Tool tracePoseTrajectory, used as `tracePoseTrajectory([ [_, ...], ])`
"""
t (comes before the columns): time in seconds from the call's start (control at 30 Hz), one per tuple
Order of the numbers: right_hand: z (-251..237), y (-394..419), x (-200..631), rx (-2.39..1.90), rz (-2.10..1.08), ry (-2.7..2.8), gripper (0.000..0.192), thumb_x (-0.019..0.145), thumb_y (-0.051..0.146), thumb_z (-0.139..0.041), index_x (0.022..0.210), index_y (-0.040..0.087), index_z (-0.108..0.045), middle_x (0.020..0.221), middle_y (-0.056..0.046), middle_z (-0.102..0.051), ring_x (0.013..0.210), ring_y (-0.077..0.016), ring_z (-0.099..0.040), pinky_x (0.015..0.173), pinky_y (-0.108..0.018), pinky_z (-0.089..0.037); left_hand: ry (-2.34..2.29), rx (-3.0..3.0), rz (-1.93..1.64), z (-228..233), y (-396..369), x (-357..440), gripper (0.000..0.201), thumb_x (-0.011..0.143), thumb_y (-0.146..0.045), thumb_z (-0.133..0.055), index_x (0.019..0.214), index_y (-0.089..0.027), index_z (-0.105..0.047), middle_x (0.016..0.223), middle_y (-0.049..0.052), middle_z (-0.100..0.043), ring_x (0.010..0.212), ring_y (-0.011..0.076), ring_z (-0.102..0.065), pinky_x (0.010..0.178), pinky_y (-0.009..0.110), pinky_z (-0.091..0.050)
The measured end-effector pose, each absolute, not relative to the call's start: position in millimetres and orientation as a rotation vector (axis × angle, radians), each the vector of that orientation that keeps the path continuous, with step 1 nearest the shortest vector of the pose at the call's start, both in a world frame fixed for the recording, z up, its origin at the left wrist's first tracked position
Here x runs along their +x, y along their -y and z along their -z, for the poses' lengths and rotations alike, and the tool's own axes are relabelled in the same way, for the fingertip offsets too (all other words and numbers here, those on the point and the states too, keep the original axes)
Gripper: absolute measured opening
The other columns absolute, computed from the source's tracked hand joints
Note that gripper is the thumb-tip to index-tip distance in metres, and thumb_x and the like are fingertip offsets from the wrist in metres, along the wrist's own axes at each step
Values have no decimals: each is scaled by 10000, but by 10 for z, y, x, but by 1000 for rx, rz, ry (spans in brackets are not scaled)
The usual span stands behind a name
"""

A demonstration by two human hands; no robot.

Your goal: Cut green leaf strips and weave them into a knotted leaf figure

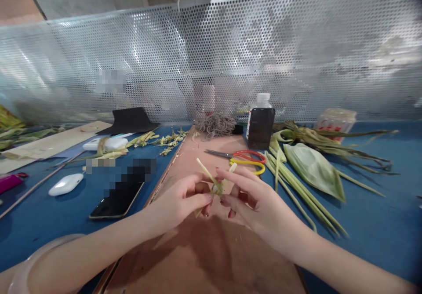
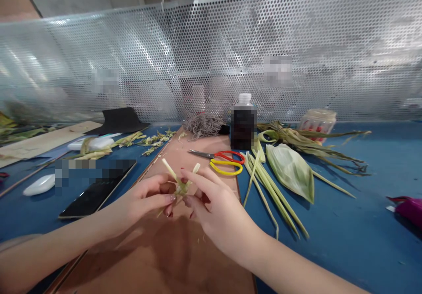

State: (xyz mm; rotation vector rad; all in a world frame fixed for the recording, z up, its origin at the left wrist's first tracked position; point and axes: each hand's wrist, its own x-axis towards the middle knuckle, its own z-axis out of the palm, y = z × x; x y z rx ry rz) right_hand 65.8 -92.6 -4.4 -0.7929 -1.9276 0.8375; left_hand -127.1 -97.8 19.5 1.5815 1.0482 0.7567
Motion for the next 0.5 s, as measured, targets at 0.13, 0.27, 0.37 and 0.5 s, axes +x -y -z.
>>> tracePoseTrajectory([
  [0.13,43,952,654,-735,-877,2016,538,832,38,-508,1305,292,-503,1234,-60,-533,915,-141,-609,754,-257,-554,-1031,1542,-686,-218,994,-1248,268,889,-362,-491,1043,-169,-595,828,37,-634,690,144,-572,683,294,-468],
  [0.27,23,991,659,-721,-881,2066,613,831,32,-482,1368,323,-425,1313,-62,-502,947,-160,-612,680,-253,-564,-998,1510,-700,-235,988,-1222,290,870,-374,-528,1078,-183,-596,793,25,-637,702,164,-598,687,317,-496],
  [0.37,1,1007,657,-697,-884,2073,651,822,25,-476,1382,348,-397,1294,-57,-519,860,-145,-622,612,-236,-555,-998,1471,-696,-236,976,-1222,238,837,-344,-575,981,-163,-630,741,24,-624,663,162,-589,649,308,-500],
  [0.5,14,993,650,-706,-853,2069,622,830,61,-504,1380,333,-407,1095,-62,-601,762,-134,-610,564,-220,-538,-987,1445,-642,-246,960,-1241,156,825,-301,-582,861,-155,-625,720,24,-619,655,157,-595,679,314,-504],
])
